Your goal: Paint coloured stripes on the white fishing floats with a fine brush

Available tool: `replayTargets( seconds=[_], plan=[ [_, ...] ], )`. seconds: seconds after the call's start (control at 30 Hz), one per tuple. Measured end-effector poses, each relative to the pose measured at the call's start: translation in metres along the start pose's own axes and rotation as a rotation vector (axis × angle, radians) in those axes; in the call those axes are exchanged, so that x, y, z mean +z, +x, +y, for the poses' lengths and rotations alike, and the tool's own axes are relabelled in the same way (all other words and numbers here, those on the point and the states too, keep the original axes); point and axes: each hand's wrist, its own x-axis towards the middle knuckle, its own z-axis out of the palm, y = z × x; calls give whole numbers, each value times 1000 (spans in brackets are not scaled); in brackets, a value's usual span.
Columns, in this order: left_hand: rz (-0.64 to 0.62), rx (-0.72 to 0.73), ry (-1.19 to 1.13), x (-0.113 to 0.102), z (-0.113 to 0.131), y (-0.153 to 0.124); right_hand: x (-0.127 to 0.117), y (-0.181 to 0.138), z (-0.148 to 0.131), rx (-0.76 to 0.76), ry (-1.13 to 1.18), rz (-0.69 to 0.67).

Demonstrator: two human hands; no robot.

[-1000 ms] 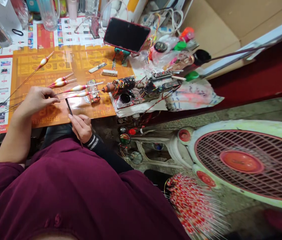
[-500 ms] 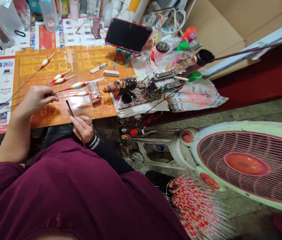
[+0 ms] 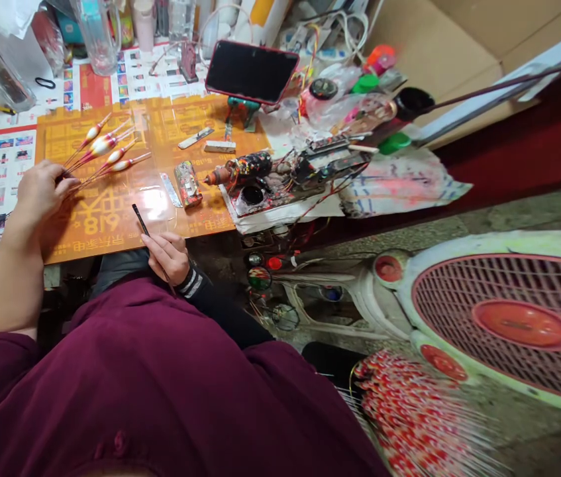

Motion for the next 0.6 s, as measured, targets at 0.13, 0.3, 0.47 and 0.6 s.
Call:
replayTargets(
  seconds=[0.13,0.3,0.47,0.6],
  plan=[
    [-21,4,-111,12,-11,8,-1,2,-1,-25,-3,46],
    [17,64,-147,14,-16,11,0,1,0,-2,18,11],
    [6,53,-111,-1,-3,2,0,-2,2,-7,28,4],
    [28,43,-235,-12,12,-9,1,-5,4,39,13,-54]
  ],
)
